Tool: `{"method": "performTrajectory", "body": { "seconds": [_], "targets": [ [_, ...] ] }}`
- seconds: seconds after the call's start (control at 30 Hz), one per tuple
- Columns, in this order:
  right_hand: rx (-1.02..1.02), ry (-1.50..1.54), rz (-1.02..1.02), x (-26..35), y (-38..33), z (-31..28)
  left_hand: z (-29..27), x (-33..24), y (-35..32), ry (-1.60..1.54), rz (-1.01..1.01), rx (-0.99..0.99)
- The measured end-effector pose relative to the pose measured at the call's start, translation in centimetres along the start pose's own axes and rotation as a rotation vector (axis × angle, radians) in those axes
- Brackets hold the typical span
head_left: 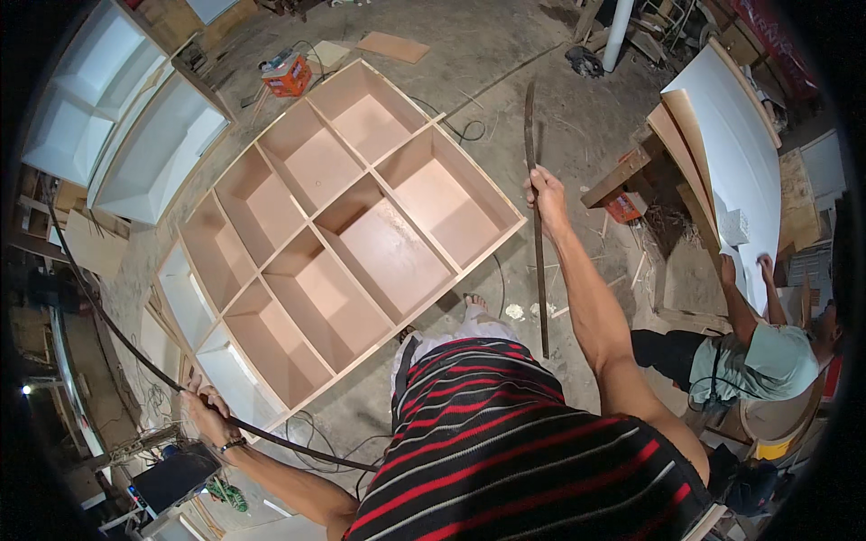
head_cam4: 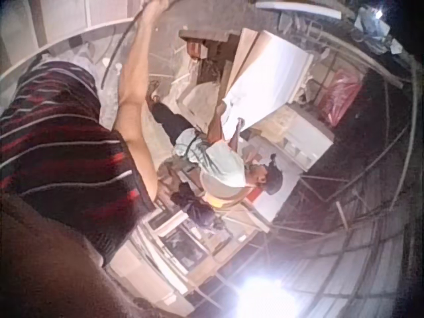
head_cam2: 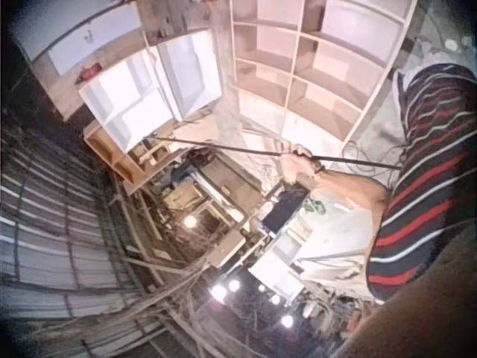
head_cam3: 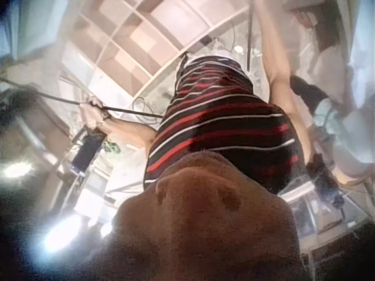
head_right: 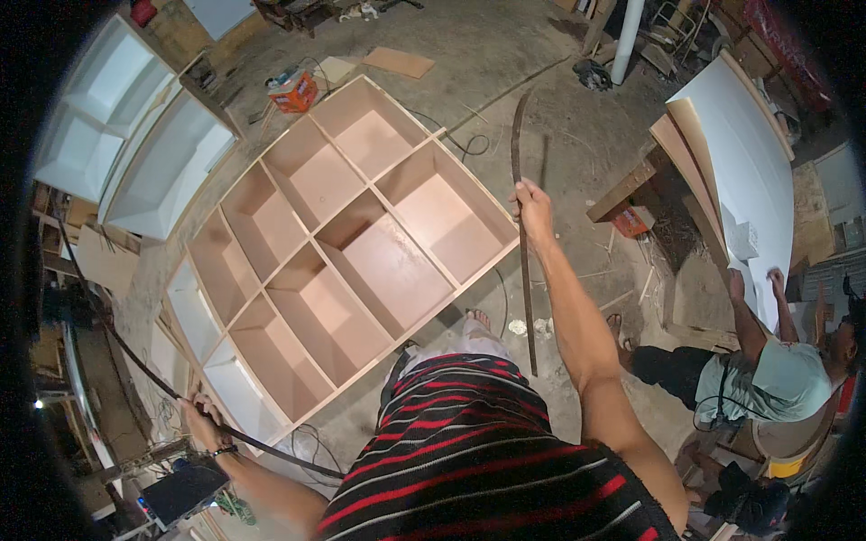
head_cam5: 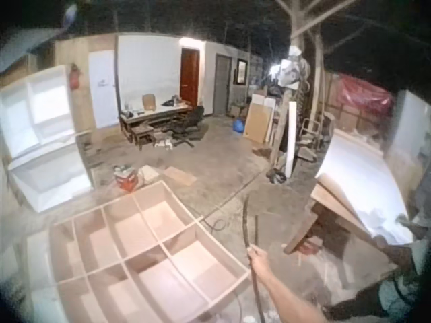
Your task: The person scrapes excess glue from the joints of a wooden shelving unit with a metal scraper, then fits a thin wooden strip into a vertical groove by hand, pressing it firmly into place.
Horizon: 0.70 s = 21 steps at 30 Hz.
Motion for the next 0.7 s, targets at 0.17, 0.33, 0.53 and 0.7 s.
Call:
{"method": "performTrajectory", "body": {
  "seconds": [0.17,0.33,0.53,0.7],
  "targets": [
    [0.009,0.048,0.092,0.5,-0.6,2.1,-0.1,4.9,-0.5,0.045,-0.043,-0.003],
    [0.135,-0.112,0.017,2.8,2.2,6.3,2.1,9.2,-1.4,0.033,-0.122,-0.051],
    [0.146,-0.403,-0.098,2.1,11.0,10.1,4.5,12.9,-2.8,0.000,-0.154,-0.095],
    [0.154,-0.783,-0.539,3.0,15.0,16.0,4.6,11.3,-6.5,-0.062,-0.189,-0.367]
  ]
}}
Point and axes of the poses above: each hand's wrist, its own y-axis towards the middle knuckle, its own z-axis out of the palm, x = y × z, the point moved 8 cm from there along y, towards the middle knuckle, and after that the axes turned 7 degrees about -x, right-handed, at the moved point
